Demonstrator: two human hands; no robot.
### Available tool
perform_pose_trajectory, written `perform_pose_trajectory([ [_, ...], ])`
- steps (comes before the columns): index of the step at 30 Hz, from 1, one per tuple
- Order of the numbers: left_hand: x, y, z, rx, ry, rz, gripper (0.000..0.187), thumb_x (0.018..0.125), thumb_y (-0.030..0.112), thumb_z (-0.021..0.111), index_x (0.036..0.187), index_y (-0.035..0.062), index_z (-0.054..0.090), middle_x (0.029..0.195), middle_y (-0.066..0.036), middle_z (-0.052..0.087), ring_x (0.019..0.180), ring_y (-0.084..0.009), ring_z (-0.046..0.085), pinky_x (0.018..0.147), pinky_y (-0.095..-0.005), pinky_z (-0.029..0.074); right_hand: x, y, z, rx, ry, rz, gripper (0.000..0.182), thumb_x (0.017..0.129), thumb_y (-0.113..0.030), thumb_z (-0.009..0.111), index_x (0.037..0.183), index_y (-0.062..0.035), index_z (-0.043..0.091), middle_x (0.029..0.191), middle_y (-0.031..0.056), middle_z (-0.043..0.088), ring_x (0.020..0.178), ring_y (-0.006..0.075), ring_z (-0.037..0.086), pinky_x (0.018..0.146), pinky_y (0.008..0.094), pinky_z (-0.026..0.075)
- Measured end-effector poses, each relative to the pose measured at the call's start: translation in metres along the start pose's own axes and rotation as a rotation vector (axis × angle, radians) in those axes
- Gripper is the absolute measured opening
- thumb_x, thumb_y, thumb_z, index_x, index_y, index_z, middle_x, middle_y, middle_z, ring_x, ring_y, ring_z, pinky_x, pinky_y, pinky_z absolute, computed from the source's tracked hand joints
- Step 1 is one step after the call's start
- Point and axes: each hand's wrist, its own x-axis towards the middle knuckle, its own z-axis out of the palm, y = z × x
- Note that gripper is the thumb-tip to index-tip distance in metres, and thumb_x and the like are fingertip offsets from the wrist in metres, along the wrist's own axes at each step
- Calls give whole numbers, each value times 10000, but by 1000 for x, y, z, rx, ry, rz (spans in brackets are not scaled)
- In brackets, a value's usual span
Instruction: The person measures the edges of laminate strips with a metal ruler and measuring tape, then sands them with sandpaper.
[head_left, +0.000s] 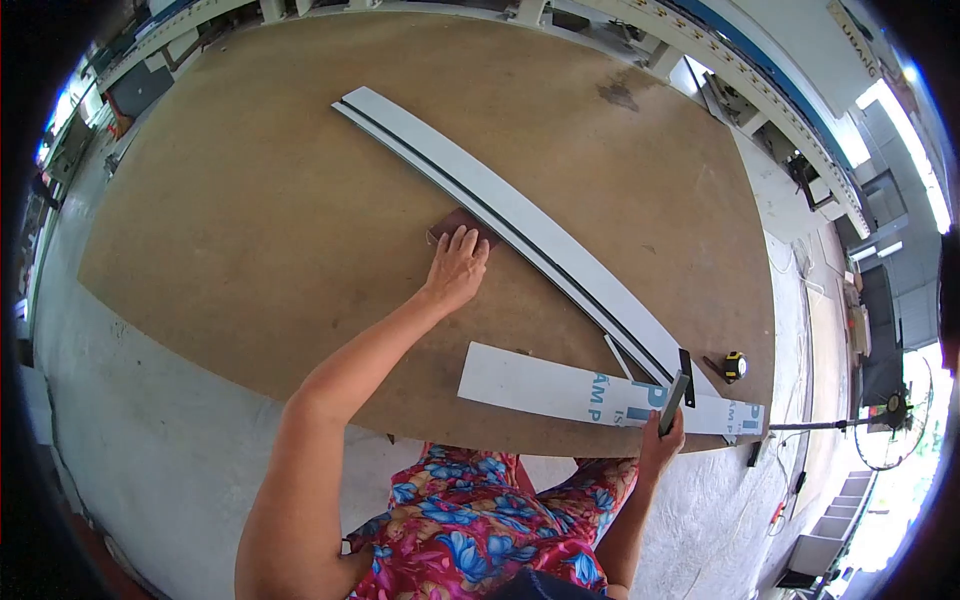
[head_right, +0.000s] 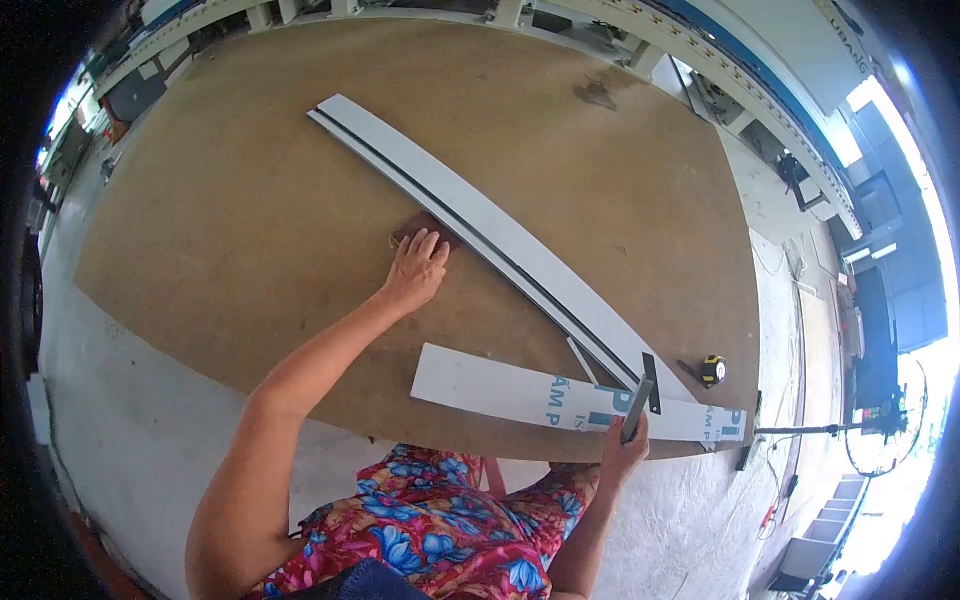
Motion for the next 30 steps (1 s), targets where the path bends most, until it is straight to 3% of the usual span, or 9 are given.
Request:
perform_pose_trajectory([
  [3,-2,-1,9,-40,160,-6,416,834,124,581,1219,-16,513,1262,-247,447,1242,-390,387,1027,-539,314,5,6,-4,-76,29,-98,313,814,-100,636,1100,11,578,753,81,611,652,137,570,587,290,470],
  [9,0,4,9,-49,215,-79,409,817,148,633,1196,32,531,1270,-153,469,1252,-317,399,1046,-505,318,20,-19,7,6,-23,-81,341,811,-73,625,1138,6,566,756,62,594,669,112,552,617,261,464],
  [11,0,3,20,-86,237,-116,365,813,142,637,1154,42,556,1244,-131,492,1231,-303,424,1036,-496,336,35,-29,28,65,-82,-242,339,817,-98,640,1126,11,555,759,43,587,613,97,546,553,236,468],
  [13,0,3,25,-112,278,-137,322,811,135,638,1115,50,579,1216,-116,512,1210,-298,446,1027,-489,351,49,-60,56,-32,-142,-360,387,788,-94,660,1139,23,546,793,59,604,762,115,561,708,273,469],
  [15,0,5,25,-134,332,-143,280,812,126,635,1080,56,598,1189,-109,531,1188,-302,466,1019,-484,361,58,-98,89,15,-274,-378,437,770,-91,668,1172,8,527,910,110,650,823,139,587,755,284,466],
  [18,-1,4,28,-141,347,-147,256,837,129,602,1088,76,598,1184,-97,535,1200,-283,458,1017,-479,358,73,-136,150,-80,-419,-506,542,735,-198,723,1196,-12,507,1043,207,619,923,334,616,806,355,467],
  [19,-1,4,27,-147,350,-145,247,840,133,598,1079,74,603,1181,-98,538,1197,-284,460,1016,-480,358,75,-149,169,-127,-455,-523,543,744,-208,697,1206,-12,491,1044,201,605,953,358,593,819,385,466],
  [24,-1,5,20,-162,351,-150,223,855,149,578,1058,67,622,1164,-107,555,1189,-288,468,1014,-478,358,90,-168,256,-111,-444,-720,479,718,-161,713,1130,-43,500,1049,151,578,994,338,549,826,423,447],
  [30,-1,8,12,-217,335,-170,211,855,136,569,1038,60,642,1172,-117,557,1189,-300,470,1016,-483,352,93,-168,287,-274,-365,-748,484,706,-149,726,1124,-69,495,1058,105,554,1012,300,521,808,417,422],
])
